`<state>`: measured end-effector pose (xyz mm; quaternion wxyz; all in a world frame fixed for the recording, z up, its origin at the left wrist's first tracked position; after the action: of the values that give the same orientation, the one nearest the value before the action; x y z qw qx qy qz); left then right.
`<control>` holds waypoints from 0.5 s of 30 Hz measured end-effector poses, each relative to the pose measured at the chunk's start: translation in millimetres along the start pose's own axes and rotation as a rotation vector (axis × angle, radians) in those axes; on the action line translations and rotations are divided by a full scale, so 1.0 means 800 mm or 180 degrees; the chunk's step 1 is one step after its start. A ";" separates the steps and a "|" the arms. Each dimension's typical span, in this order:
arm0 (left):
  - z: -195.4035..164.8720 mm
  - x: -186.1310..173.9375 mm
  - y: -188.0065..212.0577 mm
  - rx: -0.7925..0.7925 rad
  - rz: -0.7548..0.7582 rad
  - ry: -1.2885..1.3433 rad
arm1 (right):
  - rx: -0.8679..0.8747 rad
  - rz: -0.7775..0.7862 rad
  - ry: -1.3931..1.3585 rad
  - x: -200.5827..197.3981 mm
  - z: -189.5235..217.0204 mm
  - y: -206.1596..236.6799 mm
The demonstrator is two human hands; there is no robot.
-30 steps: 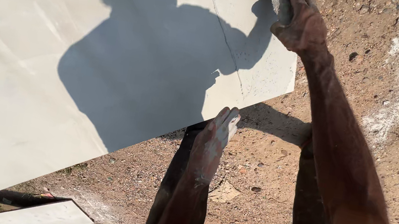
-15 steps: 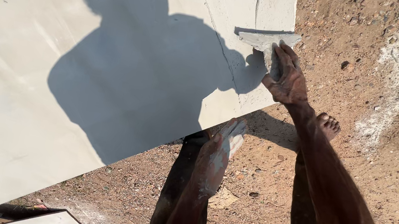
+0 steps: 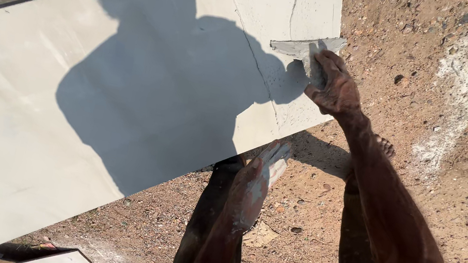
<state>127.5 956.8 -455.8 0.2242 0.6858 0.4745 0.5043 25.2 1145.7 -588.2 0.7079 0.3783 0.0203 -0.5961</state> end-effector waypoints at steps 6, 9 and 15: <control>0.004 0.010 -0.005 -0.0120 0.0075 -0.0004 | -0.0007 -0.0516 -0.0249 -0.075 0.006 -0.068; 0.004 0.004 -0.003 -0.0010 0.0072 0.0018 | -0.0628 -0.0723 0.0348 -0.105 0.046 -0.117; 0.008 -0.012 0.001 0.0046 -0.0046 0.0015 | -0.0496 -0.0403 0.0248 -0.102 0.056 -0.153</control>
<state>133.4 949.6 -462.3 0.2218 0.6827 0.4836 0.5008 -122.3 1187.8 -579.6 0.6948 0.3429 0.1180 -0.6211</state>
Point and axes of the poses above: each hand's wrist, its own y-axis away from the middle knuckle, its own x-axis out of the palm, z = x × y, the point moved 10 cm from there along -y, towards the middle knuckle, and after that the axes turned 5 degrees about -y, right-handed, at the moved point
